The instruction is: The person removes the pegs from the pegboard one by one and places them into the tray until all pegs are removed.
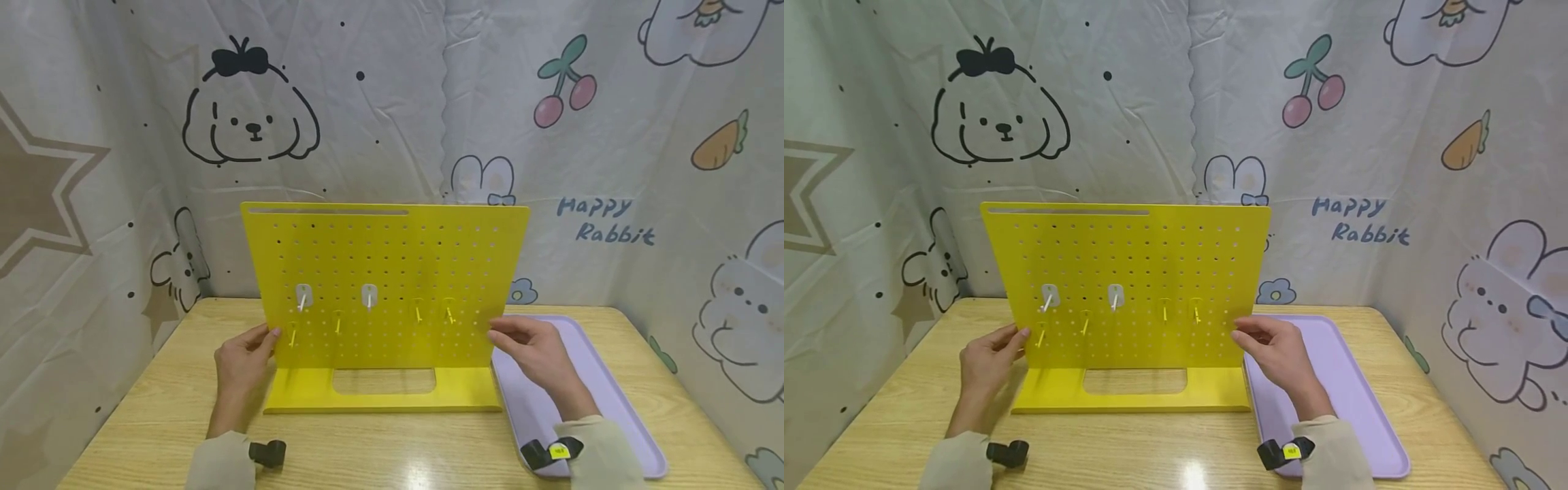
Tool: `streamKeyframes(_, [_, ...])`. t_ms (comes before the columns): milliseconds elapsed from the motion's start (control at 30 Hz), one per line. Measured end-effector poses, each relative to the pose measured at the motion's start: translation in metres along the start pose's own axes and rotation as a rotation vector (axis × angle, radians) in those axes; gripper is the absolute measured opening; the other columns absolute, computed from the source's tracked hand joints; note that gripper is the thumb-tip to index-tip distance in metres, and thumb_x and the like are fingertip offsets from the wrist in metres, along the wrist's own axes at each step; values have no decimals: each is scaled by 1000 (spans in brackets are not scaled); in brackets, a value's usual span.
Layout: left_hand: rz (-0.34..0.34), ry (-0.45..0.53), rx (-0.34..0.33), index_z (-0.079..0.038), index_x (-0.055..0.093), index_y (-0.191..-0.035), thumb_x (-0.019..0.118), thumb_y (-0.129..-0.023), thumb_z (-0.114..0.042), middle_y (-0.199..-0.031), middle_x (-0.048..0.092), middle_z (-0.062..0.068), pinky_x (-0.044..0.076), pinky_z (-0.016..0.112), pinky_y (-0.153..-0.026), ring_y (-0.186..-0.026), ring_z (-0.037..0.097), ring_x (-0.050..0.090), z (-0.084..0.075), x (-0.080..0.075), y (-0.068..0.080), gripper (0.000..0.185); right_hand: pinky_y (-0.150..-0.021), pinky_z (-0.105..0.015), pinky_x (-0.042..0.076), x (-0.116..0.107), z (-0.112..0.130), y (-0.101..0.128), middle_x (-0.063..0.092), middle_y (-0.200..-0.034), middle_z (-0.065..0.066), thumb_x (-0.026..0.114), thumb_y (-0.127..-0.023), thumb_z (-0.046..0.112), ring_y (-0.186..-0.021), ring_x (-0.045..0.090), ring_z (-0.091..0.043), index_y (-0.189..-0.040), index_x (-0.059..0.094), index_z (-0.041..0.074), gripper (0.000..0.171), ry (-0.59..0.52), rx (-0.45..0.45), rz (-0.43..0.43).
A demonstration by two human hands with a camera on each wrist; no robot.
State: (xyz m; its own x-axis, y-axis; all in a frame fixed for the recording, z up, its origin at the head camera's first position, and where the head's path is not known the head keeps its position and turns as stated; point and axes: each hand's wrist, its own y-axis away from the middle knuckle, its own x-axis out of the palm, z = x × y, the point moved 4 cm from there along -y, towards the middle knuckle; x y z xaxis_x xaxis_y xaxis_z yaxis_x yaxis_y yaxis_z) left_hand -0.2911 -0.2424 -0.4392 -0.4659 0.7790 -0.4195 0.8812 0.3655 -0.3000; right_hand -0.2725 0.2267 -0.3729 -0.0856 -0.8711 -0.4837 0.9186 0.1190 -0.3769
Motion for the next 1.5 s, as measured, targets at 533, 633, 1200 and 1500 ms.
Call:
streamKeyframes(533, [10,4,-4,-5,72,-121,69,-97,-34,-100,75,11,48,8,-68,-85,25,72,-1,1,1,38,-75,-26,57,30,11,-14,73,-104,-10,73,-93,10,-88,67,-20,-111,73,-2,21,-53,-43,42])
streamKeyframes(633, [8,-2,5,-4,72,-121,69,-97,-33,-99,75,12,48,7,-68,-85,25,72,-2,1,1,38,-74,-27,57,36,11,-15,73,-104,-10,73,-94,12,-88,67,-21,-111,73,-2,22,-69,-33,54])
streamKeyframes(1200, [22,1,-3,-2,71,-122,68,-98,-32,-103,74,14,52,10,-68,-87,29,72,-4,0,-1,39,-70,-26,58,49,11,-20,74,-97,-10,73,-93,12,-81,69,-18,-105,75,-2,18,-115,-35,2])
streamKeyframes(1500, [28,-25,7,-3,72,-120,69,-97,-30,-99,74,14,54,13,-66,-86,28,72,-2,-2,-1,36,-71,-25,58,45,14,-21,75,-96,-10,74,-92,9,-81,69,-18,-103,76,-3,16,-100,-43,-3])
